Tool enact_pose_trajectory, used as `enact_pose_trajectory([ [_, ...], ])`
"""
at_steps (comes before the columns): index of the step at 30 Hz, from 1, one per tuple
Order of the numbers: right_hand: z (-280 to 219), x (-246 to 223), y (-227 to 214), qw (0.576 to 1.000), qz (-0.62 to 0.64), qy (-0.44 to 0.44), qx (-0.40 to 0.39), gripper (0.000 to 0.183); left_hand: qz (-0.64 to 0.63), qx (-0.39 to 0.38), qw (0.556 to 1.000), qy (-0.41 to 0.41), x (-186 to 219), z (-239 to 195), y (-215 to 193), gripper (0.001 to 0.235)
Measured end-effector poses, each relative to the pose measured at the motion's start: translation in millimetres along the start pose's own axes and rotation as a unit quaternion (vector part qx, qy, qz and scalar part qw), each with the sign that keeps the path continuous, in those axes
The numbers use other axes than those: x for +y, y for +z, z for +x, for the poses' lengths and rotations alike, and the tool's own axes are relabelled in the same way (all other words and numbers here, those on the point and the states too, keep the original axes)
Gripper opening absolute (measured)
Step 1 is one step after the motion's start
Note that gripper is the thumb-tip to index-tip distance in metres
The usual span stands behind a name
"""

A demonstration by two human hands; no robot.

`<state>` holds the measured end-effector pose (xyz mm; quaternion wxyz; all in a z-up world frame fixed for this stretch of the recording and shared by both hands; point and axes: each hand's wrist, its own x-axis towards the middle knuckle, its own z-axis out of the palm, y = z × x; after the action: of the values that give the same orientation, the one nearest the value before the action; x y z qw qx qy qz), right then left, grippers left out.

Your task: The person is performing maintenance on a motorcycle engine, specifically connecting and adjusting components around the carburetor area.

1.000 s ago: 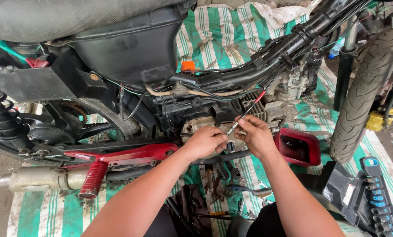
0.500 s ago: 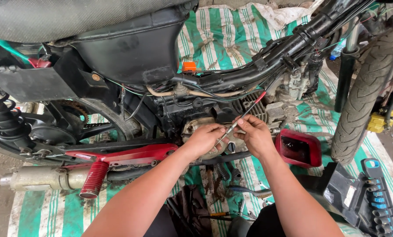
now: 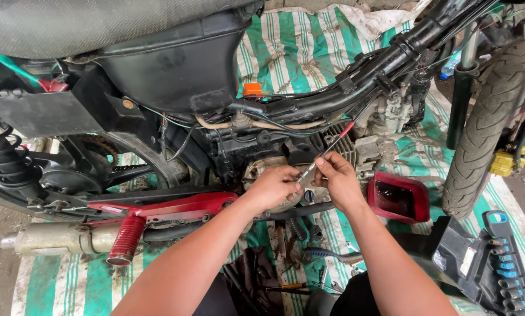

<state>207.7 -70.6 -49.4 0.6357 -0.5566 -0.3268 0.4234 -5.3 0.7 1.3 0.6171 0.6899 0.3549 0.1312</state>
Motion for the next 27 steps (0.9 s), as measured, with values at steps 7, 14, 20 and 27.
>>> enact_pose_trajectory([
  [7, -1, 0, 0, 0.999, 0.043, 0.008, 0.001, 0.014, -0.048, 0.018, 0.998, -0.027, 28, -16, -3, 0.047],
  [14, 19, 1, 8, 0.998, -0.006, -0.057, 0.006, 0.015, 0.131, 0.079, 0.988, 0.018, 31, -12, -21, 0.044],
  [20, 46, 3, 22, 0.989, -0.115, -0.084, 0.042, 0.020, 0.293, 0.164, 0.942, 0.021, 1, 22, -28, 0.029],
  [27, 52, -18, 47, 0.978, -0.165, -0.047, 0.115, 0.019, 0.280, 0.200, 0.939, 0.027, -38, 64, -33, 0.025],
])
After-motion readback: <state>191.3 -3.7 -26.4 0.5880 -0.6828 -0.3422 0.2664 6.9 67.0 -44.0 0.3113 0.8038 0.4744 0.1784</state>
